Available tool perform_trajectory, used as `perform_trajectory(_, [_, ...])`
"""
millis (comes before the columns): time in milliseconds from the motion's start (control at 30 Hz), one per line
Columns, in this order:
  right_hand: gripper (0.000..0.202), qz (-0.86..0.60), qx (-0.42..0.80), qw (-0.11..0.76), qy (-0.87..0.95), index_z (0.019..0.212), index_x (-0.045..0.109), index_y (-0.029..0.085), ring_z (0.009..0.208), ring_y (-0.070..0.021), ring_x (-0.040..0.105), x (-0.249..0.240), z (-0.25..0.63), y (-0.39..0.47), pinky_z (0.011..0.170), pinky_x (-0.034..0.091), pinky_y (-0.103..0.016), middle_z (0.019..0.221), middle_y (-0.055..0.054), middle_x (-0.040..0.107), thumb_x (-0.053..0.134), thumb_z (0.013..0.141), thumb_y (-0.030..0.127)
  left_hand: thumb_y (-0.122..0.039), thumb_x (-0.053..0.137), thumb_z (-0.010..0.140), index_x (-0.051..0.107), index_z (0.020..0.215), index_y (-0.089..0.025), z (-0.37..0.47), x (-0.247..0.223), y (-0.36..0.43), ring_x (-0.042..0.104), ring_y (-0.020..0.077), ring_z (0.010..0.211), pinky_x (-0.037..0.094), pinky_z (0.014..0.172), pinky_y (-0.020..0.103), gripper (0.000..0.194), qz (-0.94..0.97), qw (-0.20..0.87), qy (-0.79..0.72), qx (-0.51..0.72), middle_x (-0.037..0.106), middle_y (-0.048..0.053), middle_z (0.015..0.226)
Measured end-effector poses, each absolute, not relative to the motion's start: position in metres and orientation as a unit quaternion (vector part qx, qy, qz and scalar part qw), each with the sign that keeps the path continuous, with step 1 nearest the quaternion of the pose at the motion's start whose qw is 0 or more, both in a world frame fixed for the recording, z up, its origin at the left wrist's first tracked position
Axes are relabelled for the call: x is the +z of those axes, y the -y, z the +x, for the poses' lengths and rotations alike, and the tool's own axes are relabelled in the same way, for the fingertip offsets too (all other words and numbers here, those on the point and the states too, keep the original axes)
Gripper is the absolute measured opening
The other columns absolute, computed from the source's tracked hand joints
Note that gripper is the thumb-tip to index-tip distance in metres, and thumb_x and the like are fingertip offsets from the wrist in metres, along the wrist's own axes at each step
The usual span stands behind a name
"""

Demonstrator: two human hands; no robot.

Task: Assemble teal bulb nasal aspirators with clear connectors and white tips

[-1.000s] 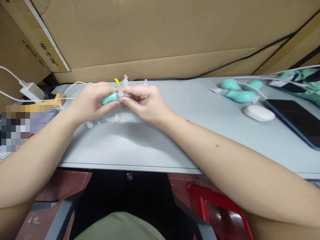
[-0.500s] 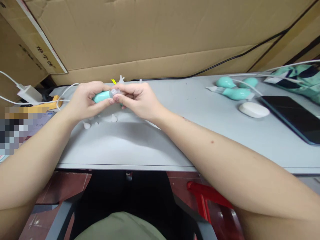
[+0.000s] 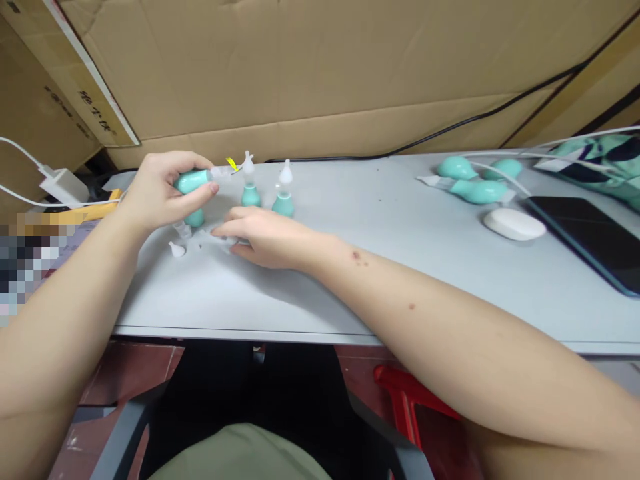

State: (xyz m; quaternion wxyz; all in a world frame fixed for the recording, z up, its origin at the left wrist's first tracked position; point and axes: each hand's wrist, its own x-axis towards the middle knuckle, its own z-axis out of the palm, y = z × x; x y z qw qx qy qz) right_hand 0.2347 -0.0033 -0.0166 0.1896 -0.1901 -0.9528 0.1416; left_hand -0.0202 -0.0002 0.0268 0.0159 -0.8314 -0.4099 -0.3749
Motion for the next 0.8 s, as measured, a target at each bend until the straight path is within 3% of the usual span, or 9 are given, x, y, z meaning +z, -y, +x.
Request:
perform_trajectory(133, [0.029, -0.2, 0.176, 0.18, 0.947, 0.122, 0.088, 0.019, 0.102, -0.0262, 0.079, -0.011, 0.237, -0.001, 0.092, 0.061, -0.04, 0.117, -0.012, 0.085, 0.069, 0.103, 0.011, -0.047, 0.072, 0.092, 0.084, 0.099, -0.021, -0.019, 0.024, 0.001, 0.067, 0.0181, 0.077, 0.052, 0.072, 0.032, 0.029, -0.838, 0.006, 0.385, -0.387, 0.081, 0.003, 0.09])
perform_trajectory(300, [0.011, -0.227, 0.326, 0.224, 0.89, 0.1, 0.089, 0.022, 0.074, -0.0161, 0.071, 0.006, 0.251, -0.003, 0.07, 0.056, -0.031, 0.089, -0.002, 0.081, 0.083, 0.091, 0.018, -0.05, 0.071, 0.091, 0.081, 0.098, -0.021, -0.022, 0.023, -0.003, 0.068, 0.0196, 0.079, 0.055, 0.076, 0.033, 0.031, -0.842, 0.008, 0.396, -0.367, 0.082, 0.004, 0.091])
perform_trajectory(467, [0.016, -0.201, 0.427, 0.318, 0.822, 0.099, 0.092, 0.023, 0.081, -0.0182, 0.075, 0.009, 0.256, -0.012, 0.074, 0.063, -0.034, 0.099, -0.005, 0.085, 0.096, 0.084, 0.025, -0.05, 0.071, 0.091, 0.082, 0.099, -0.02, -0.023, 0.024, -0.004, 0.068, 0.0198, 0.079, 0.057, 0.08, 0.034, 0.033, -0.843, 0.003, 0.401, -0.358, 0.081, 0.004, 0.092])
perform_trajectory(667, [0.024, -0.242, 0.455, 0.275, 0.812, 0.105, 0.09, 0.021, 0.072, -0.0172, 0.075, 0.008, 0.258, -0.013, 0.071, 0.064, -0.033, 0.082, -0.002, 0.082, 0.098, 0.082, 0.025, -0.049, 0.069, 0.093, 0.083, 0.101, -0.02, -0.024, 0.023, -0.004, 0.068, 0.019, 0.078, 0.055, 0.076, 0.033, 0.033, -0.854, 0.001, 0.383, -0.352, 0.079, 0.004, 0.092])
perform_trajectory(800, [0.033, -0.229, 0.448, 0.295, 0.813, 0.108, 0.09, 0.02, 0.077, -0.0194, 0.079, 0.006, 0.257, -0.014, 0.076, 0.068, -0.038, 0.095, -0.005, 0.086, 0.102, 0.081, 0.033, -0.05, 0.07, 0.092, 0.083, 0.101, -0.021, -0.024, 0.024, -0.005, 0.068, 0.0191, 0.08, 0.055, 0.077, 0.033, 0.034, -0.858, -0.004, 0.377, -0.348, 0.081, 0.003, 0.094])
